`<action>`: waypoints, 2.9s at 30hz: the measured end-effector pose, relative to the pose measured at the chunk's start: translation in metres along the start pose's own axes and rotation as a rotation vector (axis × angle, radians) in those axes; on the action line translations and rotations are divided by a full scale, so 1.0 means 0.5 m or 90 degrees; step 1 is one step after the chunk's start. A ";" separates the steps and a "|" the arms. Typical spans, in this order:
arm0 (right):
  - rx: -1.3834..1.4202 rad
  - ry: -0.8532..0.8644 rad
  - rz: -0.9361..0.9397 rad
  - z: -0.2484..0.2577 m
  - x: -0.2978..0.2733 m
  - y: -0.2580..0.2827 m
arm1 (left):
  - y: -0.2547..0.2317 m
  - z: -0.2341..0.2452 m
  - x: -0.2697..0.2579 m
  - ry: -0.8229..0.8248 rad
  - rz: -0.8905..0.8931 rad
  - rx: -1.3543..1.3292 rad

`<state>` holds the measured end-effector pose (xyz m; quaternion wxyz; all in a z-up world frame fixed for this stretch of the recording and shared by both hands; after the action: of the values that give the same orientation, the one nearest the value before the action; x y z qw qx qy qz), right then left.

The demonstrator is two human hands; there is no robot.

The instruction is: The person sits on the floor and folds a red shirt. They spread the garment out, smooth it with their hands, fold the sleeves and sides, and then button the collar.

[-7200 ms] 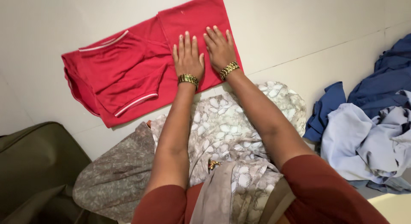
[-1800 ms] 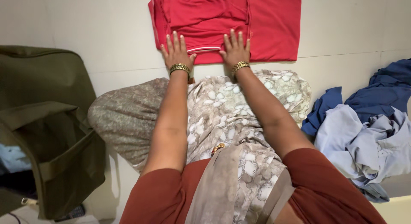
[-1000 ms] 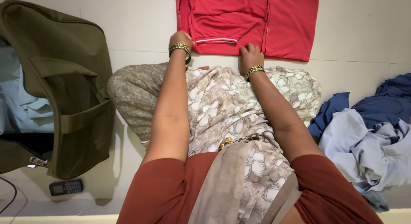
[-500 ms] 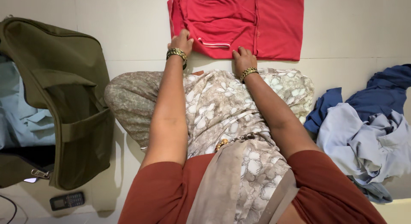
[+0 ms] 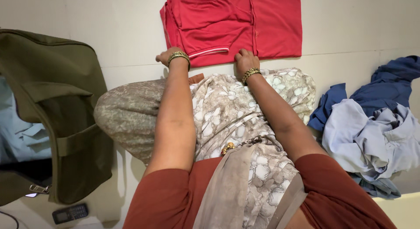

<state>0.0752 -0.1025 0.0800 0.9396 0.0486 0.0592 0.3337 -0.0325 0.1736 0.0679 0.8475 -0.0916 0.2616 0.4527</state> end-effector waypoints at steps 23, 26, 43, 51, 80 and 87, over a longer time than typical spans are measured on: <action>0.297 -0.160 -0.070 -0.157 0.330 -0.170 | -0.074 0.054 0.104 -0.394 -0.139 -0.299; 0.292 -0.169 -0.083 -0.170 0.374 -0.169 | -0.079 0.057 0.116 -0.351 -0.097 -0.256; 0.287 -0.183 -0.217 -0.076 0.414 -0.126 | -0.072 0.092 0.165 -0.236 -0.153 -0.529; 0.215 -0.184 -0.197 -0.046 0.364 -0.107 | -0.083 0.090 0.152 -0.163 -0.109 -0.309; 0.047 -0.006 0.149 -0.190 0.193 0.012 | -0.233 -0.020 0.081 -0.240 -0.497 -0.148; -0.040 -0.178 0.046 -0.076 0.191 -0.028 | -0.102 -0.002 0.066 -0.414 -0.321 -0.113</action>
<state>0.1521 -0.0512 0.0333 0.9271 0.0672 -0.0845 0.3589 0.0236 0.1677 0.0458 0.9589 -0.0779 -0.0899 0.2576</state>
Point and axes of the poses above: each hand's wrist, its own x-axis towards the middle knuckle, its own z-axis out of the back of the hand, y = z × x, the point moved 7 cm from there along x, towards the middle knuckle, and after that the axes turned 5 degrees about -y, right-handed, at the moved point
